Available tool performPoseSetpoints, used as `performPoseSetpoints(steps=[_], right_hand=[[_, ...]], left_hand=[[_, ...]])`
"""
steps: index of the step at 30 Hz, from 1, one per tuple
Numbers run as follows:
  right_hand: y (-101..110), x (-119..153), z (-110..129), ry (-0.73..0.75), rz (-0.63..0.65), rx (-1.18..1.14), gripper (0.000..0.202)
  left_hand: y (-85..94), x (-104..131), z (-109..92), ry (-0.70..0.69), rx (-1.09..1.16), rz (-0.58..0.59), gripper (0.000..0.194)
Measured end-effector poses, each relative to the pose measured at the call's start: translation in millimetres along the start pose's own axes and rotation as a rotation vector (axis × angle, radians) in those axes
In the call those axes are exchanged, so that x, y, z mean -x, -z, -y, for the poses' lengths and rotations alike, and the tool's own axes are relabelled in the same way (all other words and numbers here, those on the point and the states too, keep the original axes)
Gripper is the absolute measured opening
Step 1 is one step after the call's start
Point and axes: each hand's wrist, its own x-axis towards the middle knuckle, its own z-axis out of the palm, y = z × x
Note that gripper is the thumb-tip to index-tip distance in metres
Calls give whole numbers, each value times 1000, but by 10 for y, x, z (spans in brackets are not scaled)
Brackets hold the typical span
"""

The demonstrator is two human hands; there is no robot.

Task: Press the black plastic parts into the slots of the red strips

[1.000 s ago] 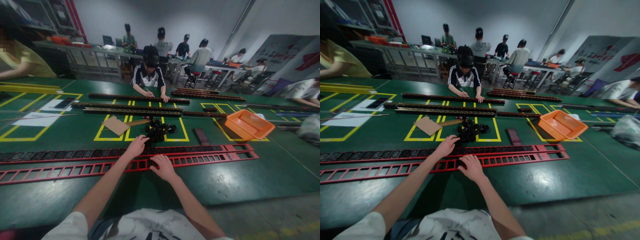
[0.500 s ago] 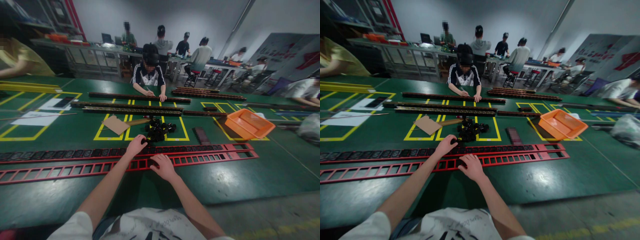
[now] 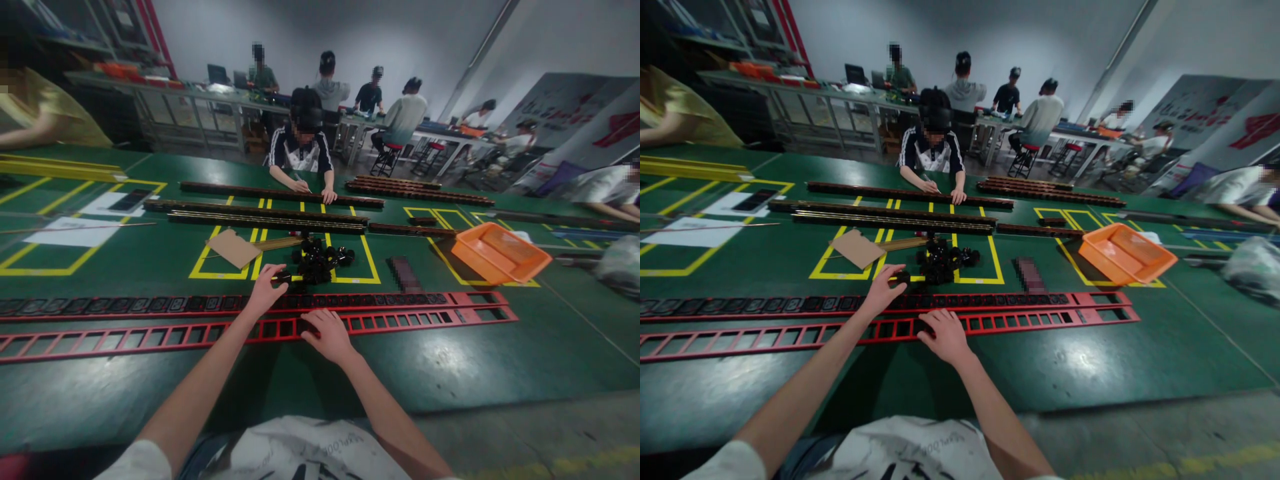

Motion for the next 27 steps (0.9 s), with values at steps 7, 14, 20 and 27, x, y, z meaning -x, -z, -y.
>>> performPoseSetpoints(steps=[7, 14, 20, 27], right_hand=[[-21, -14, 9, -12, -8, -11, 33], [-46, -25, -22, 1, -10, 0, 34], [-102, -12, -19, -1, -42, 24, 35], [-98, -25, 14, -4, -39, 39, 33]], left_hand=[[78, 314, -57, 84, 242, -43, 46], [86, 544, -104, 126, 350, 62, 46], [60, 746, -155, 181, 431, 115, 44], [39, 758, -200, 167, 402, 171, 37]])
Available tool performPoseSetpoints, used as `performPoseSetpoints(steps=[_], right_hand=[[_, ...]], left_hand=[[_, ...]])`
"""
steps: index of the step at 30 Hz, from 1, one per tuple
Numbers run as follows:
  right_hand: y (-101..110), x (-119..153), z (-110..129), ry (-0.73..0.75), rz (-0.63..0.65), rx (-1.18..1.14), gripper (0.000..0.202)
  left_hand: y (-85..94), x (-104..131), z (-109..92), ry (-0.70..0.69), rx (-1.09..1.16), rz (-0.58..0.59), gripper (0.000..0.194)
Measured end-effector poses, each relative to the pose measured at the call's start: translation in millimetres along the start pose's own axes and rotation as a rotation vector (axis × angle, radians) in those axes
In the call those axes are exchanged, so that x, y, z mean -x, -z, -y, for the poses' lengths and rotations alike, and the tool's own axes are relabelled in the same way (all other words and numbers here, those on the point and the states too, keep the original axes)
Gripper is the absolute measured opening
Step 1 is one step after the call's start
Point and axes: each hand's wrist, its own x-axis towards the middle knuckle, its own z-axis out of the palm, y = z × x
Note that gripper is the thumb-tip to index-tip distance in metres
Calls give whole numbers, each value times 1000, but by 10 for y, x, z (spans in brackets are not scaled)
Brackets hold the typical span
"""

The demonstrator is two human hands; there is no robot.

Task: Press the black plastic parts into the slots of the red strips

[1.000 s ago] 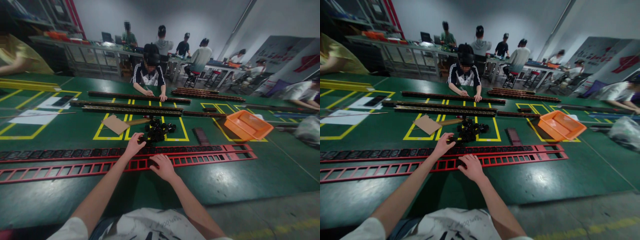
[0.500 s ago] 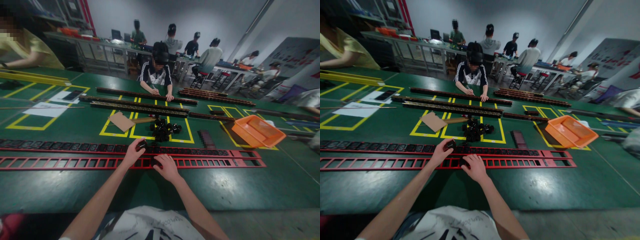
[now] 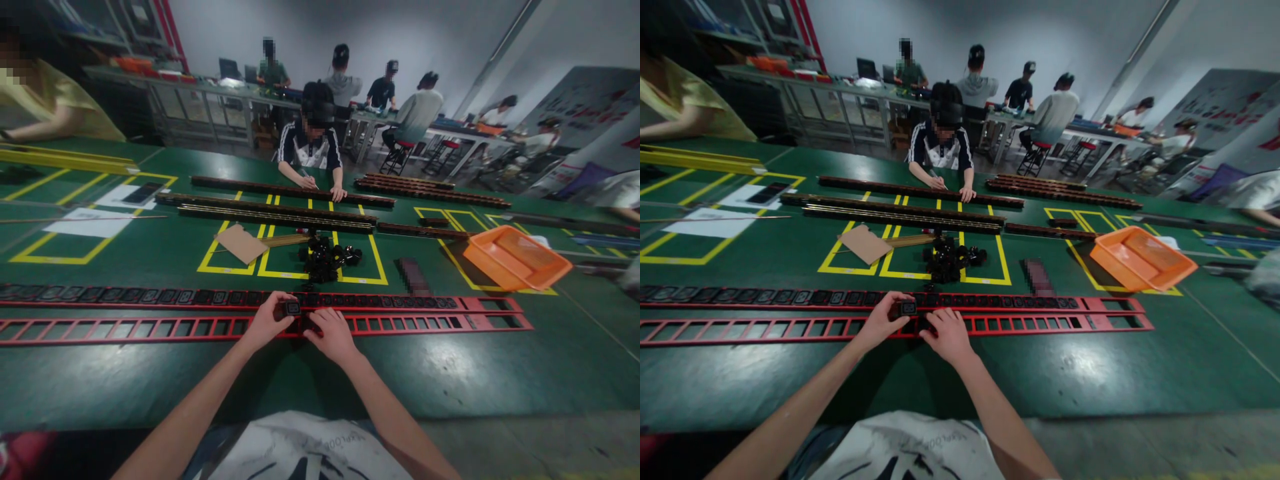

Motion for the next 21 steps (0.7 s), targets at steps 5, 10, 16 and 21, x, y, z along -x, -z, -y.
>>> performPoseSetpoints(steps=[5, 10, 16, 21], right_hand=[[2, -2, 44, -18, -15, 0, 29], [7, -16, 11, -15, 3, -32, 30], [-5, -16, -38, 7, 7, -40, 35], [-12, 3, -22, 9, -16, -44, 35]], left_hand=[[-28, 9, -73, -7, -94, 44, 37], [-23, 21, -65, -26, -90, 66, 37], [36, 3, 66, -71, -13, -37, 40], [68, -18, 113, 16, 35, -50, 49]])
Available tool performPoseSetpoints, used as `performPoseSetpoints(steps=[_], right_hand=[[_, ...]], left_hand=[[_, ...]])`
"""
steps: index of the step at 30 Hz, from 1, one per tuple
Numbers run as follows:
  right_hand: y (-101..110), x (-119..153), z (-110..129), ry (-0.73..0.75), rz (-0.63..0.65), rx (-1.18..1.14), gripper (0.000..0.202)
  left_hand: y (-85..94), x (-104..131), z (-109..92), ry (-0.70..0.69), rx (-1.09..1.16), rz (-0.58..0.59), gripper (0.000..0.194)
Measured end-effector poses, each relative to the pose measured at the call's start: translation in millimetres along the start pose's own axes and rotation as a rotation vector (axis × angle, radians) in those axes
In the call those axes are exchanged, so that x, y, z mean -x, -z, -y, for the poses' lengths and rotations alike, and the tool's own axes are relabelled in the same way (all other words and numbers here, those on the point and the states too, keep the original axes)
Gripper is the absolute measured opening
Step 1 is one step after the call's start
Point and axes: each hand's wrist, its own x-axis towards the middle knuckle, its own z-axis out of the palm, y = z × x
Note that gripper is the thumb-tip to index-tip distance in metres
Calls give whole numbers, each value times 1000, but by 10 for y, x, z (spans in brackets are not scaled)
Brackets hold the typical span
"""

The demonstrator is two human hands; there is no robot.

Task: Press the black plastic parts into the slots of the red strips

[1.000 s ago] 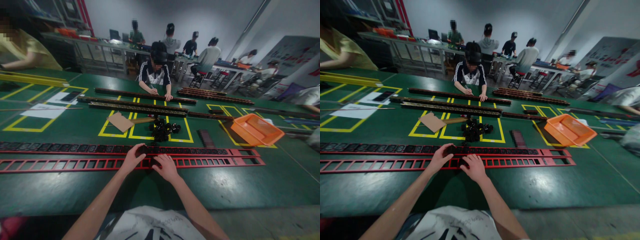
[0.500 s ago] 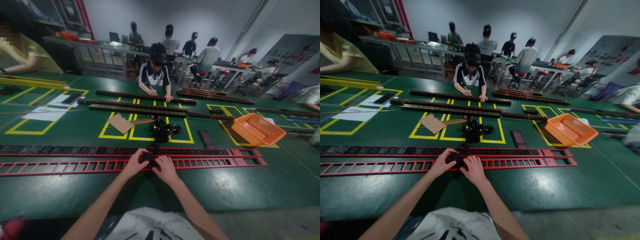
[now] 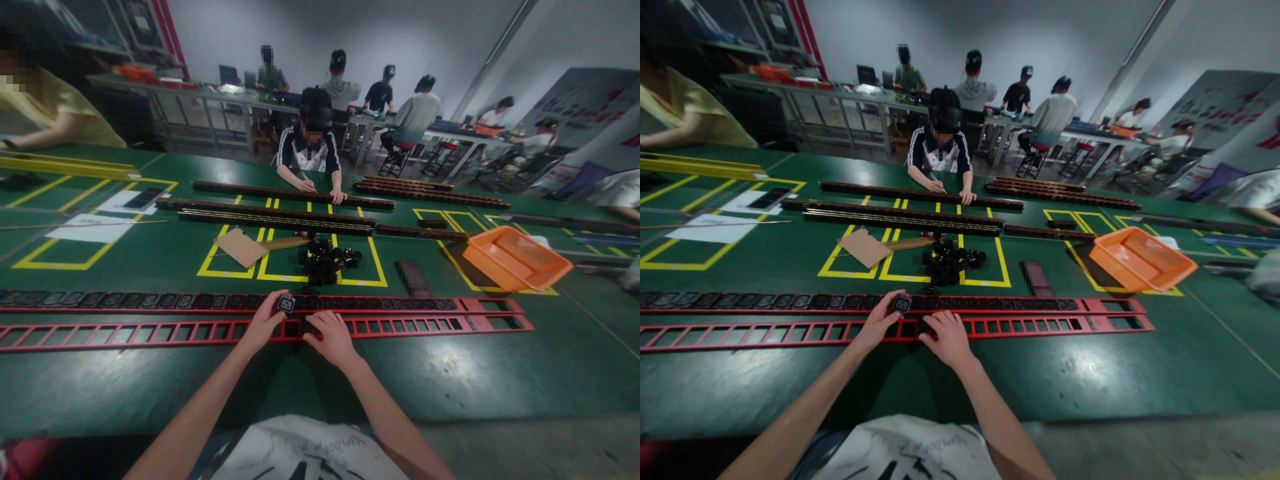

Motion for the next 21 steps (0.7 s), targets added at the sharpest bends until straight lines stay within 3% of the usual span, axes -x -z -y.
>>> performPoseSetpoints(steps=[11, 15, 21], right_hand=[[-7, 5, 3, -8, -7, -19, 36], [-9, 6, -2, -2, -10, -20, 36], [-16, 3, -3, -6, -9, 2, 34]], left_hand=[[25, -8, 6, 60, -10, -72, 66], [-21, -13, -21, -29, 22, -127, 46], [-35, 3, -100, -119, -189, -27, 37]])
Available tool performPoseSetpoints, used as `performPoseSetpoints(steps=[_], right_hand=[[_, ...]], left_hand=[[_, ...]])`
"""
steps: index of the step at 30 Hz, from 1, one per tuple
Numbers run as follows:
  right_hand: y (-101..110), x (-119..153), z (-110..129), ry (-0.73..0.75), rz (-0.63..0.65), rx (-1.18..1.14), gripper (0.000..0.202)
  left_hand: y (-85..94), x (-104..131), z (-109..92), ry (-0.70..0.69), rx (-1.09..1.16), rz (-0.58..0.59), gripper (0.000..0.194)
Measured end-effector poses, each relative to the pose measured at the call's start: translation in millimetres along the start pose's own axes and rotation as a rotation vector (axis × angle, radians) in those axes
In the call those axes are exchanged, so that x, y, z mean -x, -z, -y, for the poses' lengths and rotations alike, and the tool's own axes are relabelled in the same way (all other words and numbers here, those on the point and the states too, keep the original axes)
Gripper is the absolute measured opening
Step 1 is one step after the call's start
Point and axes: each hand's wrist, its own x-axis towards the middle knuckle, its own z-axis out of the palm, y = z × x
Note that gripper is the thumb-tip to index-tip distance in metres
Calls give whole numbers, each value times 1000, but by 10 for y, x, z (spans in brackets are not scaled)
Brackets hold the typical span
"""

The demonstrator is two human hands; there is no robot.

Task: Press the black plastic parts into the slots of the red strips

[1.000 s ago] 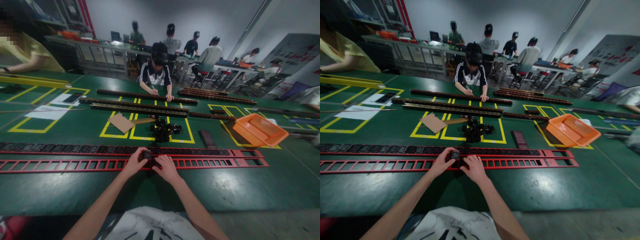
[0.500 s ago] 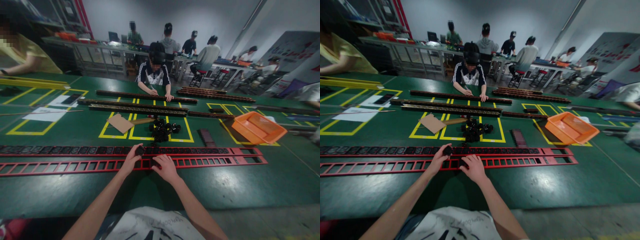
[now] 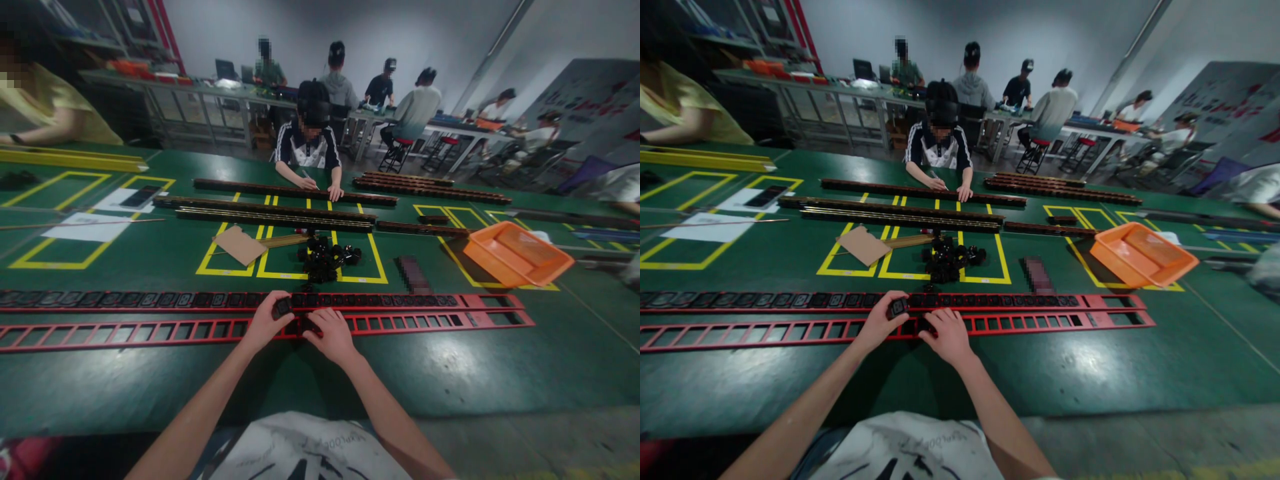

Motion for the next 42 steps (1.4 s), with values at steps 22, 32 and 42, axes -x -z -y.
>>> performPoseSetpoints(steps=[22, 32, 42], right_hand=[[22, -1, 39, -12, -8, -8, 35], [20, -2, 33, -13, -4, 1, 34], [31, -1, 45, -16, 2, -11, 34]], left_hand=[[-30, 155, -23, -104, -393, 190, 36], [-39, 200, -97, -196, -557, 288, 38], [-23, 208, -129, -215, -542, 297, 33]])
